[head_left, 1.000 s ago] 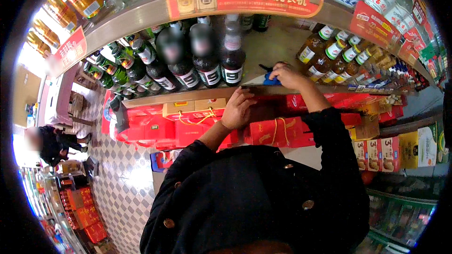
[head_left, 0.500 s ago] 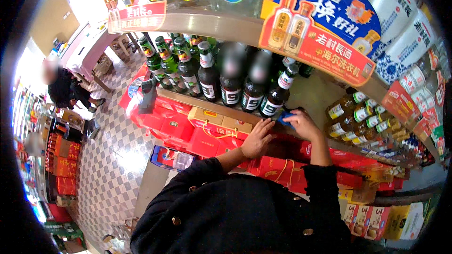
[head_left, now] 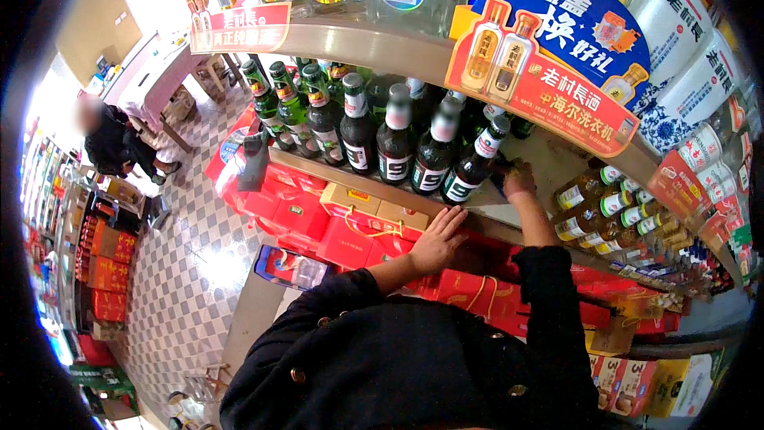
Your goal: The person wipes the surfaces of a snack display bin and various shelves in a convenience store using a blue cloth. They clean the edges of the bin, the top of the snack packages, and the shelves holding bottles of alcohol and other goods.
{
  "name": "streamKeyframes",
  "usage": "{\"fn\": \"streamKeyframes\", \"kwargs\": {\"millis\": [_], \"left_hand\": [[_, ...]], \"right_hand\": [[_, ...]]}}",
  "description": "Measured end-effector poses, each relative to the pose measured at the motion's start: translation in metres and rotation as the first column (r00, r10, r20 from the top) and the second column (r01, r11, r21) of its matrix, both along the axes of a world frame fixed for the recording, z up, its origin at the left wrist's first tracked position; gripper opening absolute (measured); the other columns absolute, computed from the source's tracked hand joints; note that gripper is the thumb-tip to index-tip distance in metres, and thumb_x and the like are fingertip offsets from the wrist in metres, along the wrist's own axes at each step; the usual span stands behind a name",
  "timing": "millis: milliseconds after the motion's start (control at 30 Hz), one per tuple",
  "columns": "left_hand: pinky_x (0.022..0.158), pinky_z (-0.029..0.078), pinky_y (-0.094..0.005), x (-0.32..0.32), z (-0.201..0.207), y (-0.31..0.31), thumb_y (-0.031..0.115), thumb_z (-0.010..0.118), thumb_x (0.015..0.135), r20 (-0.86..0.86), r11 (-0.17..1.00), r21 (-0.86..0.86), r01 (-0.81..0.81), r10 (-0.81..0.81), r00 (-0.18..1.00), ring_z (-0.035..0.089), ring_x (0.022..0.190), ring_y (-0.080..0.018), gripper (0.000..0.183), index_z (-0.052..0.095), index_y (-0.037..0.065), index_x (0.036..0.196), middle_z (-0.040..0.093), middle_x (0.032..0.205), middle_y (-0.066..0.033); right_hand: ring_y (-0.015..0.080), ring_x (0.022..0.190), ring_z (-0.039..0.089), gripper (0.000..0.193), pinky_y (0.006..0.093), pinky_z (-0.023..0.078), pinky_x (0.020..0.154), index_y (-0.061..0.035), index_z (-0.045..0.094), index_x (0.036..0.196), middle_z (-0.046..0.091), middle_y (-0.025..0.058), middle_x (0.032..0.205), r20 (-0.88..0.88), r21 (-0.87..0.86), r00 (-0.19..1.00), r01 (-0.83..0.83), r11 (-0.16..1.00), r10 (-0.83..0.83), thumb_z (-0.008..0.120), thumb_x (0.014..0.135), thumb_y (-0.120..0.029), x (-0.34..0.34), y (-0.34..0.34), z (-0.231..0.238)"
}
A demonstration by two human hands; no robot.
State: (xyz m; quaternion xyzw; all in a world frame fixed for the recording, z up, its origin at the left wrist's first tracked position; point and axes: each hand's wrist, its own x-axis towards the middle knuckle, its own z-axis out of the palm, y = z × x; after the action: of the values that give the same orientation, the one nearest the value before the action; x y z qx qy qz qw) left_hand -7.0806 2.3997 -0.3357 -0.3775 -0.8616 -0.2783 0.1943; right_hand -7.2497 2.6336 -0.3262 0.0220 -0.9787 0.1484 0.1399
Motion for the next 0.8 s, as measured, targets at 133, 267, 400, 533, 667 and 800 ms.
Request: {"fn": "streamKeyframes", "kwargs": {"millis": [133,267,400,533,667,800], "left_hand": [[0.111,0.019,-0.0488,0.001,0.003,-0.003,0.015,0.054,0.076,0.012,1.000,0.021,0.008,-0.008,1.000,0.023,0.134,-0.0384,0.029,0.063,0.003,0.101,0.030,0.141,-0.0237],[0.111,0.018,-0.0491,0.000,0.004,0.003,0.016,0.053,0.078,0.025,0.998,0.049,0.038,-0.039,0.999,0.022,0.135,-0.0382,0.028,0.063,0.003,0.102,0.031,0.140,-0.0234],[0.106,0.030,-0.0466,0.011,0.018,0.004,-0.002,0.053,0.071,0.199,0.962,0.267,0.051,-0.107,0.974,0.033,0.128,-0.0400,0.035,0.058,0.002,0.106,0.040,0.134,-0.0239],[0.100,0.037,-0.0383,0.018,0.029,0.023,-0.004,0.050,0.080,0.422,0.803,0.596,0.021,-0.336,0.842,0.041,0.123,-0.0333,0.037,0.052,0.000,0.117,0.045,0.129,-0.0207],[0.100,0.033,-0.0318,0.023,0.051,0.049,0.008,0.052,0.091,0.450,0.366,0.891,-0.268,-0.641,0.621,0.041,0.120,-0.0194,0.050,0.029,0.002,0.136,0.042,0.130,-0.0123],[0.101,0.033,-0.0311,0.020,0.067,0.056,0.016,0.054,0.093,0.608,0.428,0.757,-0.493,-0.737,0.294,0.040,0.121,-0.0189,0.058,0.023,0.004,0.140,0.040,0.133,-0.0119]], "right_hand": [[0.0400,0.093,0.054,0.031,0.0454,0.047,0.079,-0.0061,0.061,0.104,0.054,0.0233,0.104,-0.046,0.377,0.997,-0.034,0.926,0.055,0.060,0.076,-0.019,-0.017,0.014,0.016],[0.0385,0.090,0.054,0.033,0.0457,0.047,0.075,-0.0028,0.061,0.103,0.055,0.0208,0.102,-0.281,0.324,0.957,0.162,0.932,-0.069,0.062,0.074,-0.017,-0.021,0.035,-0.001],[0.0366,0.110,0.050,0.046,0.0432,0.041,0.091,-0.0037,0.048,0.125,0.050,0.0208,0.122,-0.186,-0.401,0.976,0.027,0.916,-0.110,0.061,0.082,-0.014,0.011,0.012,0.034],[0.0241,0.109,0.053,0.046,0.0352,0.043,0.091,0.0007,0.048,0.125,0.056,0.0158,0.117,-0.107,-0.981,0.981,-0.077,0.180,-0.160,0.061,0.087,-0.021,0.072,0.006,0.046],[0.0174,0.092,0.057,0.023,0.0320,0.047,0.082,-0.0011,0.057,0.110,0.060,0.0078,0.103,0.042,-0.989,0.989,0.021,-0.144,-0.145,0.053,0.091,-0.015,0.134,-0.015,0.072],[0.0177,0.085,0.058,0.026,0.0318,0.048,0.075,-0.0043,0.056,0.106,0.060,0.0061,0.097,0.113,-0.979,0.989,0.094,-0.179,-0.094,0.052,0.092,-0.026,0.191,-0.041,0.085]]}}
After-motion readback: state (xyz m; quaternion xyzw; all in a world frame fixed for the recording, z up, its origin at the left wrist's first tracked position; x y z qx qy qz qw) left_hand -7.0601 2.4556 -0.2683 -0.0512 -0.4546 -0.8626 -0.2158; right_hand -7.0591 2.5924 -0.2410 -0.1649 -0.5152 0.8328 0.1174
